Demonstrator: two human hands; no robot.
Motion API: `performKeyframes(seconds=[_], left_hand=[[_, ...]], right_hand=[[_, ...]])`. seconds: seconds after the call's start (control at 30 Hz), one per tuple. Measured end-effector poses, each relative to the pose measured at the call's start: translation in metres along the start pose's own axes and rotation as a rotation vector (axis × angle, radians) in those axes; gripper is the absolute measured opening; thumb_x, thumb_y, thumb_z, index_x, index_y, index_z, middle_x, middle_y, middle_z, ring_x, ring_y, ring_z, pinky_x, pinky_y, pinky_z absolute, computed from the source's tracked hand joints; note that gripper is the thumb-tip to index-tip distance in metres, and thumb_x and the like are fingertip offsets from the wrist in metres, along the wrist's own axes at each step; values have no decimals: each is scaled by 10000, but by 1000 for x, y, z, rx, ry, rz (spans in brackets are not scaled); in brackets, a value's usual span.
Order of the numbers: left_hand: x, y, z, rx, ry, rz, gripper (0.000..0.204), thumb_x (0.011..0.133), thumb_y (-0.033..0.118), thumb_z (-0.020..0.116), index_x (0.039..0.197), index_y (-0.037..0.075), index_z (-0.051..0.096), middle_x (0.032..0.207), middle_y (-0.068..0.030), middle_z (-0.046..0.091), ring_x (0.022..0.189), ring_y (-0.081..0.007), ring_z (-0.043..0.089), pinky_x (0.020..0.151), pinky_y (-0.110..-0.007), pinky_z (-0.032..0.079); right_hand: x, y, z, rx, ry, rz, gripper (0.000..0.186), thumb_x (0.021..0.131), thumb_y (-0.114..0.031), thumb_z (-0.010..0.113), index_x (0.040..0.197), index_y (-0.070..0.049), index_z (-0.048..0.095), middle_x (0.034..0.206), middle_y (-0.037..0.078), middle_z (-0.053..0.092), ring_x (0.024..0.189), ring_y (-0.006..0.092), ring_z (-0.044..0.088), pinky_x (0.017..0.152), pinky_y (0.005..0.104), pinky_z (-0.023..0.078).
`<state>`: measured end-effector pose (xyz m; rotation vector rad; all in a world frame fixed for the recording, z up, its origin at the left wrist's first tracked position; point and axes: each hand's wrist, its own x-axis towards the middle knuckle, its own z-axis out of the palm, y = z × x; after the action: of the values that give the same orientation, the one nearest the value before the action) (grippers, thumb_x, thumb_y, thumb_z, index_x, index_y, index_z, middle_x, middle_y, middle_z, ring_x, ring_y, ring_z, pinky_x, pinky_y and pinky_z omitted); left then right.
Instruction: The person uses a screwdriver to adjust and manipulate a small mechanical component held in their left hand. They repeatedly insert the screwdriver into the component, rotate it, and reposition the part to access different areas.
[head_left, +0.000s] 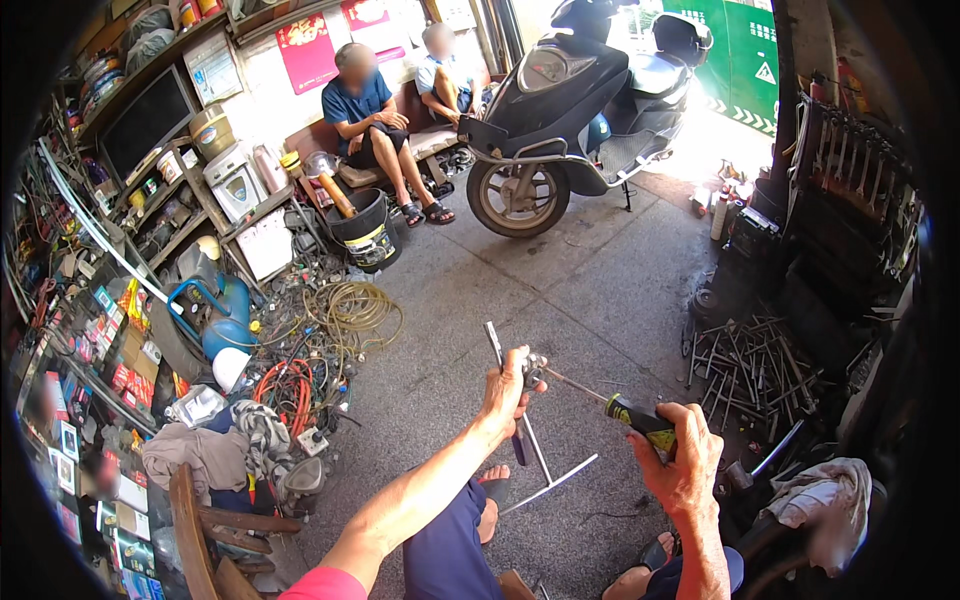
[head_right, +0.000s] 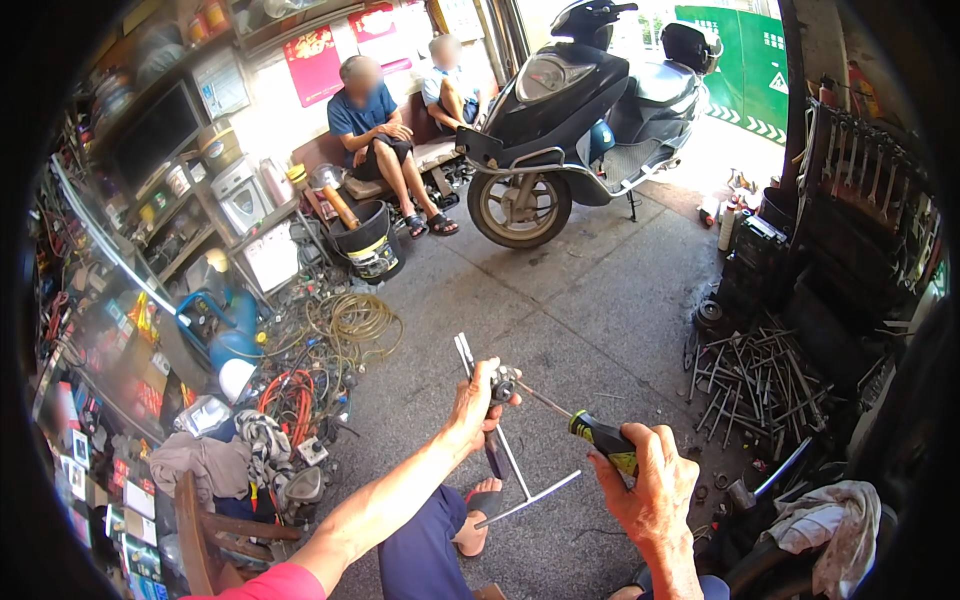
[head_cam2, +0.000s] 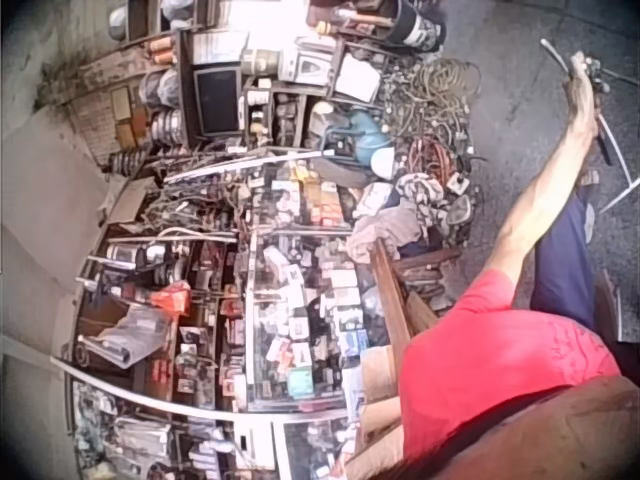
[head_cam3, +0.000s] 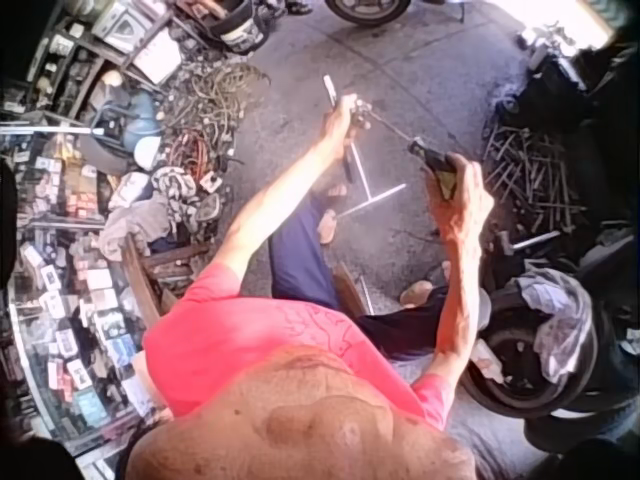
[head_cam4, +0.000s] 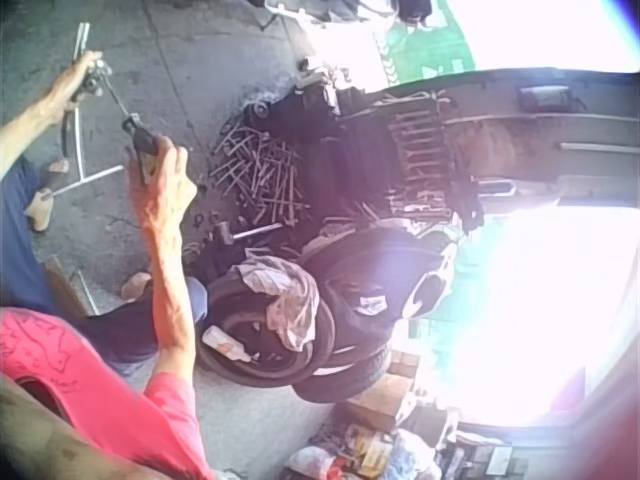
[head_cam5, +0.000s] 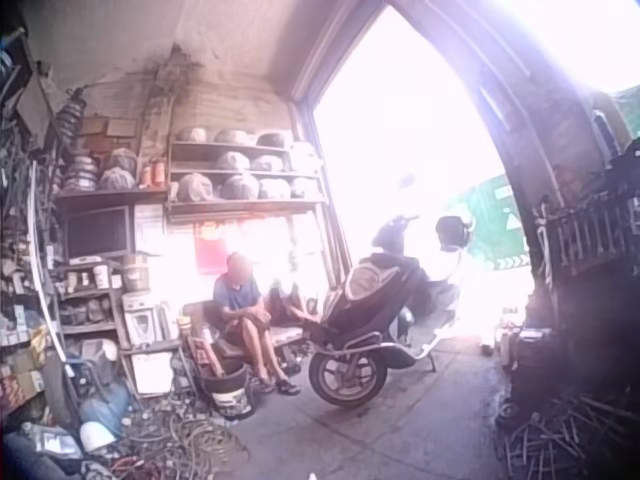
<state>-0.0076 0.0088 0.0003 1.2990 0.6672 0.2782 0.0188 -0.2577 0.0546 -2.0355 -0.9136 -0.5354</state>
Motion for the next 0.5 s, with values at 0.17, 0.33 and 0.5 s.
performKeyframes(seconds=[0.17,0.33,0.5], left_hand=[[3,-1,-1,10,22,-14,556,903,575,495,1029,70,690,668,-40,634,415,-32,335,347,-197,231],[4,-2,-1,5,26,-8,562,901,578,495,1038,69,692,667,-45,639,411,-31,345,345,-195,234],[3,-2,-1,-5,12,-1,562,900,577,495,1038,69,691,669,-48,642,403,-31,347,337,-195,230]], right_hand=[[-2,1,2,-55,-47,-7,449,712,-148,828,1059,-34,569,825,113,576,587,265,602,506,336,471],[-2,-2,1,-31,-47,52,471,721,-181,824,1087,-27,570,844,121,594,588,277,620,501,345,493],[-2,0,3,-3,-24,47,447,737,-167,814,1081,-21,568,835,114,587,556,240,600,483,327,471]])
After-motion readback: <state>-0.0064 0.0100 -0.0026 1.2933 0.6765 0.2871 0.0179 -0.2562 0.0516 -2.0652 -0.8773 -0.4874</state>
